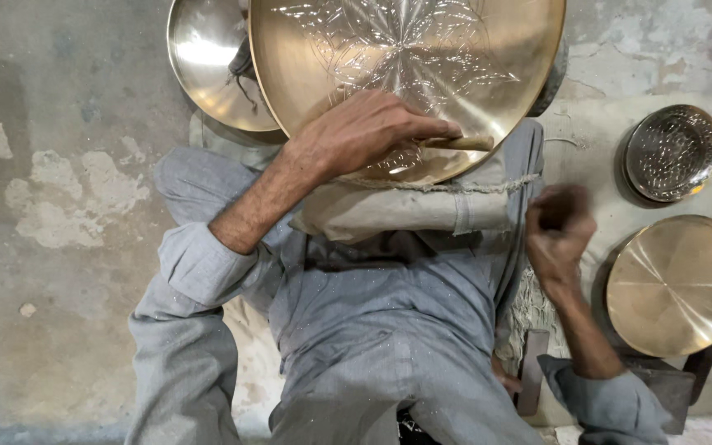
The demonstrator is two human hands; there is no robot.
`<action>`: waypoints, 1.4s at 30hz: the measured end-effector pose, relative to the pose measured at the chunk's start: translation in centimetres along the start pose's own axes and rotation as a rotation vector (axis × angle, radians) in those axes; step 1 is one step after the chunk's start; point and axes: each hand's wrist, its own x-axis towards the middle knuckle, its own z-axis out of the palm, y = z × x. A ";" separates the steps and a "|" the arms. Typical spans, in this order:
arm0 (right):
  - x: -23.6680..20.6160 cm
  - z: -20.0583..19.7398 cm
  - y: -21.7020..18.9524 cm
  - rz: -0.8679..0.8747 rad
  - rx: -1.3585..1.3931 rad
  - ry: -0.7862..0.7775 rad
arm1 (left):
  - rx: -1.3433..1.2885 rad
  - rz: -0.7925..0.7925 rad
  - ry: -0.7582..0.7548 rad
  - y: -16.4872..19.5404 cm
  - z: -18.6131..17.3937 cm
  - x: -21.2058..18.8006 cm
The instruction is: The person sits cross-legged on the floor with a brass plate resting on a cloth pad on their lap, holding a chisel against a pre-drawn floral pattern and striking it with a wooden mallet to engrave the design. They reposition the chisel repeatedly across the plate surface, working the pattern inward from the rim.
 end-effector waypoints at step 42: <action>10.0 -3.4 -10.5 -0.260 -0.578 -0.224 | -0.373 -0.160 0.314 0.1 1.2 -1.2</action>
